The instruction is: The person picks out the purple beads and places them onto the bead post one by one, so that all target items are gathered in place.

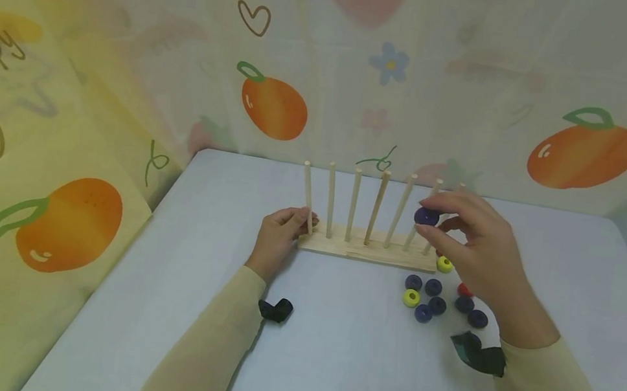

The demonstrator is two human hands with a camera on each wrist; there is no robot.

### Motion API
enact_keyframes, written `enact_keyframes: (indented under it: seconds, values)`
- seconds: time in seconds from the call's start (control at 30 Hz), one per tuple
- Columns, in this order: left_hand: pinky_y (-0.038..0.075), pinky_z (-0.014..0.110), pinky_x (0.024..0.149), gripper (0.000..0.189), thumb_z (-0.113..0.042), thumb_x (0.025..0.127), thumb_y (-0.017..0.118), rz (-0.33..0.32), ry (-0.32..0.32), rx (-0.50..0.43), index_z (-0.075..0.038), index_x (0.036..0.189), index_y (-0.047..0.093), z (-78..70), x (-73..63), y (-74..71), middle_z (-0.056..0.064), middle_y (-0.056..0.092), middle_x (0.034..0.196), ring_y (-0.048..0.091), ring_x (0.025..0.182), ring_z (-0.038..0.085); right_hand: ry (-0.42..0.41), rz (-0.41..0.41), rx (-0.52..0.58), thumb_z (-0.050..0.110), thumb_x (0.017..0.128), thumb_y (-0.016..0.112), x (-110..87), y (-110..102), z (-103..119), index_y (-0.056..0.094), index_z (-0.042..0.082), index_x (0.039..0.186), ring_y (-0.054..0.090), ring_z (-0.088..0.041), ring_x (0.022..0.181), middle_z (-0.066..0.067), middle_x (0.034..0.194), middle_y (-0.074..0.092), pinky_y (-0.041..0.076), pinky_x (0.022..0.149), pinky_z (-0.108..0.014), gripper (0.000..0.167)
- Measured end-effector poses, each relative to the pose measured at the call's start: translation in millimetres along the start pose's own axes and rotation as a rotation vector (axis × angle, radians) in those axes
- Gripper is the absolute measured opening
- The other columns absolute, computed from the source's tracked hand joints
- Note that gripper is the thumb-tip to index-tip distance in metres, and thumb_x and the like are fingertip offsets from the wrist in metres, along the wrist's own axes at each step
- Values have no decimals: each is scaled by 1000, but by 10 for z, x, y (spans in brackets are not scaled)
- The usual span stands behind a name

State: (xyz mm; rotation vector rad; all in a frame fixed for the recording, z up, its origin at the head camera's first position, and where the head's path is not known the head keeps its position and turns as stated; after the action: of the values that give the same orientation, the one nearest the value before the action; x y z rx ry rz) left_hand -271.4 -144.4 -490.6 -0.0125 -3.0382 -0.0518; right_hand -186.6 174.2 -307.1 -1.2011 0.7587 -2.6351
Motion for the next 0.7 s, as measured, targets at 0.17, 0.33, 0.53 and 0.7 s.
enact_keyframes:
  seconds: [0.17, 0.33, 0.53, 0.7]
  values:
    - [60, 37, 99, 40, -37, 108, 71, 10, 1, -12, 1, 113, 80, 6, 7, 9, 15, 79, 114, 74, 113, 29, -26, 4, 28, -19, 82, 86, 144, 101, 51, 74, -8, 122, 66, -15, 108, -14, 125, 73, 58, 86, -16, 44]
    - [60, 37, 100, 39, -38, 108, 72, 25, 7, -22, 0, 113, 80, 1, 11, 11, 15, 79, 113, 74, 114, 29, -41, 21, 69, -19, 83, 85, 278, 216, 85, 73, -9, 123, 66, -20, 108, -15, 122, 72, 60, 83, -19, 43]
    - [60, 39, 100, 42, -41, 108, 72, 36, 4, -9, 0, 112, 79, -5, 10, 13, 15, 79, 111, 75, 112, 29, 8, 45, 55, -14, 88, 85, 436, 356, 57, 73, -6, 125, 65, -19, 108, -11, 119, 73, 59, 83, -21, 39]
    - [60, 39, 100, 44, -43, 107, 72, 46, -8, -2, 0, 111, 80, 17, 17, 11, 14, 79, 110, 75, 112, 29, 15, 21, 29, -9, 91, 85, 573, 430, 50, 75, -4, 125, 66, -19, 107, -8, 117, 74, 59, 92, -28, 36]
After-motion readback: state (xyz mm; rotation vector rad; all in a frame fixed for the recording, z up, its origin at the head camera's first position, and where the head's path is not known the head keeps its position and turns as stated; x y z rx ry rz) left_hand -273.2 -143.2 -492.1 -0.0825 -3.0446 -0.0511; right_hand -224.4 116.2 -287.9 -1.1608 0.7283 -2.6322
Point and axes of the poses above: each hand's wrist, its own x-axis towards the middle knuckle, its own y-axis out of the palm, z = x × y, the point moved 5 cm from there along x, towards the middle knuckle
